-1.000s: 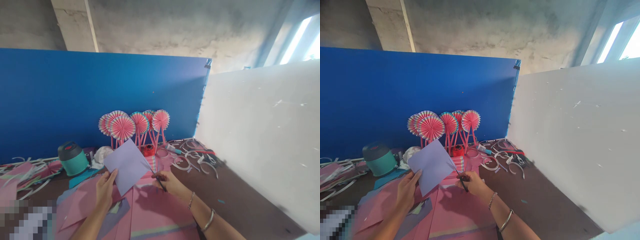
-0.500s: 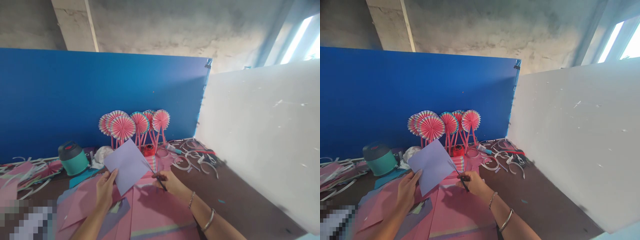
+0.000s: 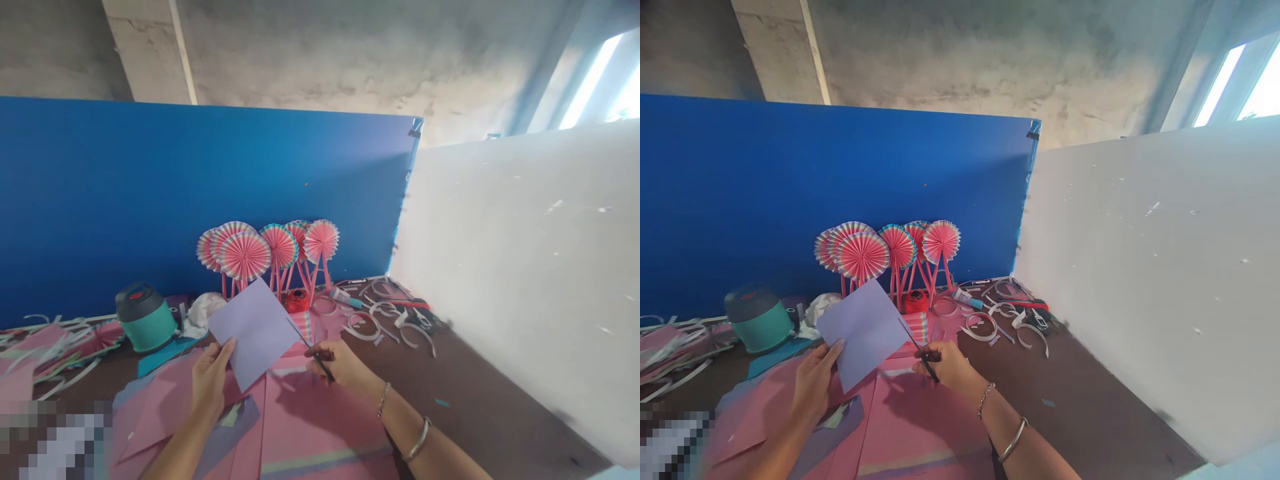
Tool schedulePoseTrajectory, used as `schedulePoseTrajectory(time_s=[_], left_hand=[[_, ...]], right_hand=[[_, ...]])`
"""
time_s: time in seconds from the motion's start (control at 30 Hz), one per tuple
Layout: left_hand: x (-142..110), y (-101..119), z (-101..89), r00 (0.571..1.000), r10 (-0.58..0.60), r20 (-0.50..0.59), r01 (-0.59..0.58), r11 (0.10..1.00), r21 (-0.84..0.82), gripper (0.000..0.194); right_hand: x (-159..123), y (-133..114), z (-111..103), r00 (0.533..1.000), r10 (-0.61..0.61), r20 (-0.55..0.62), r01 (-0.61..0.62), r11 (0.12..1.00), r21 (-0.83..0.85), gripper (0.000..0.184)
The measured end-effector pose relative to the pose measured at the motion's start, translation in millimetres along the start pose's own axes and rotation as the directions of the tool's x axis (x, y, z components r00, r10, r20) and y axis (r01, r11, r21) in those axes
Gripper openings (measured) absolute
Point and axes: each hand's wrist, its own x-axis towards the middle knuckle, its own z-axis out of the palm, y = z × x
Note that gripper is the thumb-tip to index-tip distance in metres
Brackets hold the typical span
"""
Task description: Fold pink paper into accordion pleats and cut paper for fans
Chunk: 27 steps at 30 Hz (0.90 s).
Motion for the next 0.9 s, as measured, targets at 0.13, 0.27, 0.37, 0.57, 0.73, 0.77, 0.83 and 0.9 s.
schedulePoseTrajectory(time_s=[0.13,0.27,0.37,0.57,0.73,0.77,0.83,0.9], left_hand=[[-1.3,3.1,0.6,1.000,-0.004,0.024,0.004,1.000,0.007,0.043],[-1.5,3.8,2.0,1.000,-0.014,0.008,0.014,1.000,0.005,0.045],[-2.0,2.8,3.1,1.000,-0.027,0.015,0.027,0.999,-0.020,0.048],[-0.5,-0.9,1.7,0.999,0.013,0.038,-0.013,1.000,-0.017,0.046],[2.2,-2.6,-0.4,0.999,-0.012,0.036,0.014,0.998,-0.053,0.043],[2.5,-2.9,-0.7,0.999,-0.017,0.038,0.019,0.998,-0.063,0.043],[2.9,-3.4,-1.4,0.999,-0.033,0.026,0.035,0.996,-0.081,0.043],[3.4,-3.8,-2.1,0.999,-0.050,0.006,0.050,0.995,-0.085,0.044]], right_hand=[[0.7,1.3,1.2,0.999,0.031,-0.007,-0.032,0.999,-0.037,0.043],[0.6,1.8,4.0,1.000,0.022,-0.010,-0.022,1.000,0.007,0.047],[-0.2,0.3,5.2,0.999,0.034,-0.006,-0.034,0.999,0.041,0.049],[-0.5,-3.8,3.5,0.999,0.038,0.018,-0.039,0.997,0.070,0.055],[-1.1,-3.6,1.1,0.997,0.035,0.061,-0.040,0.997,0.072,0.062],[-1.8,-3.8,0.7,0.997,0.033,0.069,-0.038,0.997,0.071,0.062],[-3.6,-5.0,-0.3,0.996,0.027,0.085,-0.032,0.998,0.061,0.061],[-5.0,-6.7,-1.1,0.995,0.032,0.092,-0.037,0.998,0.048,0.059]])
